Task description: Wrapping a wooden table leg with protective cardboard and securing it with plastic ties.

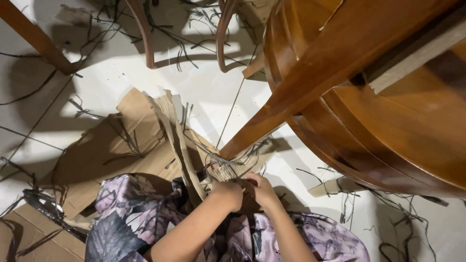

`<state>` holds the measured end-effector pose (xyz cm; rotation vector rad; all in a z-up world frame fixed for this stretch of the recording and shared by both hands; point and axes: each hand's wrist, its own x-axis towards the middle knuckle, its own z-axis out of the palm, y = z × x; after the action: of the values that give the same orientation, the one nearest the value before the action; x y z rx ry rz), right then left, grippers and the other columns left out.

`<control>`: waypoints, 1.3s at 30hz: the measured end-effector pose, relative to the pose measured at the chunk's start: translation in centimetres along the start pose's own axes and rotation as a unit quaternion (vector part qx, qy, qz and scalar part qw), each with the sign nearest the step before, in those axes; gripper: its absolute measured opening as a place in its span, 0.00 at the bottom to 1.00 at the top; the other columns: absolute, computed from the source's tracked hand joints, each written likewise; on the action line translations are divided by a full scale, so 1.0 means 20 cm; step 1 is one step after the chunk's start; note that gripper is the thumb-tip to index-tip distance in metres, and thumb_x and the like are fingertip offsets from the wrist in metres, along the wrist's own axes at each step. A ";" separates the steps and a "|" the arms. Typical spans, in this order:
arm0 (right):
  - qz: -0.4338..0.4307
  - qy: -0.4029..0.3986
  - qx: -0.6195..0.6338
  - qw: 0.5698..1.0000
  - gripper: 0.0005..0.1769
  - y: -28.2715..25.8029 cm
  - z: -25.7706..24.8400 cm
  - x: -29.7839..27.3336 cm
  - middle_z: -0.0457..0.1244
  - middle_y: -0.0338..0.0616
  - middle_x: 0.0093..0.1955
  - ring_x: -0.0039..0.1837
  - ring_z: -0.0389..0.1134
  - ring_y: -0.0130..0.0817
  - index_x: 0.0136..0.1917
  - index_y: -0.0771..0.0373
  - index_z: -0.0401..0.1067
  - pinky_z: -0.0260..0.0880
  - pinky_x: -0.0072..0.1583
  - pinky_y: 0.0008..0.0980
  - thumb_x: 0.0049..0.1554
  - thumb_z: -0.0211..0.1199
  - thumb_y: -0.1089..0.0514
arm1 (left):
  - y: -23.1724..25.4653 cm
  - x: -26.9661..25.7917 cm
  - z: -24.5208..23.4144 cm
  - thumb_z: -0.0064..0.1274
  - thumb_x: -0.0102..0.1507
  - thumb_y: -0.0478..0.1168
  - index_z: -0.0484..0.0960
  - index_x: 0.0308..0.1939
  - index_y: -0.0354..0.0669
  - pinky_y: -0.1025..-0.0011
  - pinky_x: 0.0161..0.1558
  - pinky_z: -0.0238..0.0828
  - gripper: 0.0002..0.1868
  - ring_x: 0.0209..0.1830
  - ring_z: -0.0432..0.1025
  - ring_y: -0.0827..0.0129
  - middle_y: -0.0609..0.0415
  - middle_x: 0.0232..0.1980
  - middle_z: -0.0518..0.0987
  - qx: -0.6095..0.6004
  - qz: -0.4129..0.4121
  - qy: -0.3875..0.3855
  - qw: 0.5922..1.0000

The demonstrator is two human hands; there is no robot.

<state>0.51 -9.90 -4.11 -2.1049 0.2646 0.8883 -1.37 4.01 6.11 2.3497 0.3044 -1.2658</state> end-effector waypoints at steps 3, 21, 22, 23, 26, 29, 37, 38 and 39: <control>0.004 -0.031 -0.105 0.994 0.41 -0.07 0.03 -0.09 0.51 0.62 0.80 0.82 0.49 0.52 0.78 0.68 0.56 0.47 0.79 0.49 0.61 0.61 0.44 | -0.09 0.12 -0.02 0.44 0.63 0.35 0.85 0.49 0.38 0.51 0.51 0.70 0.15 0.56 0.77 0.50 0.45 0.52 0.83 0.139 0.091 0.085 0.982; -0.362 0.050 -0.142 0.920 0.15 -0.35 0.32 0.00 0.57 0.49 0.76 0.33 0.67 0.32 0.54 0.59 0.75 0.71 0.42 0.29 0.52 0.66 0.66 | -0.02 0.85 1.26 0.45 0.71 0.53 0.79 0.64 0.33 0.37 0.62 0.53 0.29 0.61 0.70 0.46 0.38 0.61 0.79 0.230 0.120 -0.086 0.962; -0.362 0.047 -0.143 0.920 0.15 -0.35 0.35 0.04 0.57 0.49 0.76 0.33 0.67 0.32 0.54 0.59 0.75 0.71 0.42 0.29 0.52 0.66 0.66 | -0.06 0.68 1.15 0.45 0.71 0.53 0.79 0.64 0.33 0.37 0.62 0.53 0.29 0.61 0.70 0.46 0.38 0.61 0.79 0.227 0.119 -0.086 0.963; -0.355 0.041 -0.182 0.916 0.17 -0.34 0.39 0.08 0.53 0.50 0.78 0.44 0.70 0.39 0.56 0.62 0.73 0.72 0.49 0.34 0.52 0.65 0.66 | -0.07 0.49 1.03 0.46 0.69 0.51 0.80 0.62 0.32 0.37 0.61 0.53 0.27 0.58 0.71 0.46 0.38 0.59 0.79 0.219 0.134 -0.086 0.963; -0.332 0.023 -0.219 0.917 0.23 -0.30 0.41 0.15 0.54 0.52 0.77 0.58 0.71 0.48 0.63 0.68 0.69 0.70 0.60 0.38 0.54 0.62 0.63 | -0.06 0.08 0.63 0.49 0.66 0.46 0.83 0.55 0.31 0.38 0.56 0.56 0.22 0.51 0.72 0.45 0.36 0.54 0.81 0.196 0.187 -0.083 0.959; -0.324 -0.001 -0.179 0.929 0.22 -0.39 0.31 0.03 0.63 0.46 0.66 0.48 0.66 0.38 0.65 0.65 0.70 0.67 0.50 0.30 0.57 0.59 0.64 | -0.12 -0.01 0.29 0.51 0.62 0.40 0.86 0.49 0.30 0.39 0.52 0.58 0.18 0.43 0.73 0.44 0.35 0.49 0.83 0.172 0.237 -0.079 0.953; -0.285 0.032 -0.215 0.933 0.24 -0.21 -0.01 -0.20 0.67 0.40 0.58 0.55 0.73 0.33 0.59 0.63 0.73 0.75 0.60 0.28 0.50 0.62 0.74 | -0.18 0.01 0.18 0.50 0.64 0.42 0.84 0.53 0.31 0.40 0.52 0.61 0.19 0.50 0.73 0.45 0.33 0.54 0.80 0.206 0.214 0.017 0.955; -0.274 0.016 -0.285 0.918 0.29 -0.17 0.00 -0.18 0.59 0.44 0.69 0.67 0.64 0.38 0.67 0.61 0.67 0.65 0.68 0.31 0.51 0.60 0.70 | -0.18 0.05 0.23 0.50 0.64 0.42 0.83 0.54 0.33 0.36 0.52 0.59 0.19 0.53 0.70 0.46 0.38 0.62 0.73 0.175 0.224 0.045 0.958; -0.260 0.000 -0.354 0.898 0.35 -0.12 0.02 -0.16 0.51 0.48 0.81 0.78 0.55 0.43 0.74 0.60 0.61 0.54 0.76 0.35 0.53 0.57 0.65 | -0.18 0.08 0.28 0.50 0.63 0.41 0.82 0.55 0.34 0.33 0.51 0.57 0.20 0.56 0.68 0.46 0.43 0.70 0.66 0.143 0.234 0.073 0.959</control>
<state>-0.88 -8.44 -0.67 -2.6302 -0.7064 0.7051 -5.99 4.30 1.06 2.5490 -0.4008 -0.9554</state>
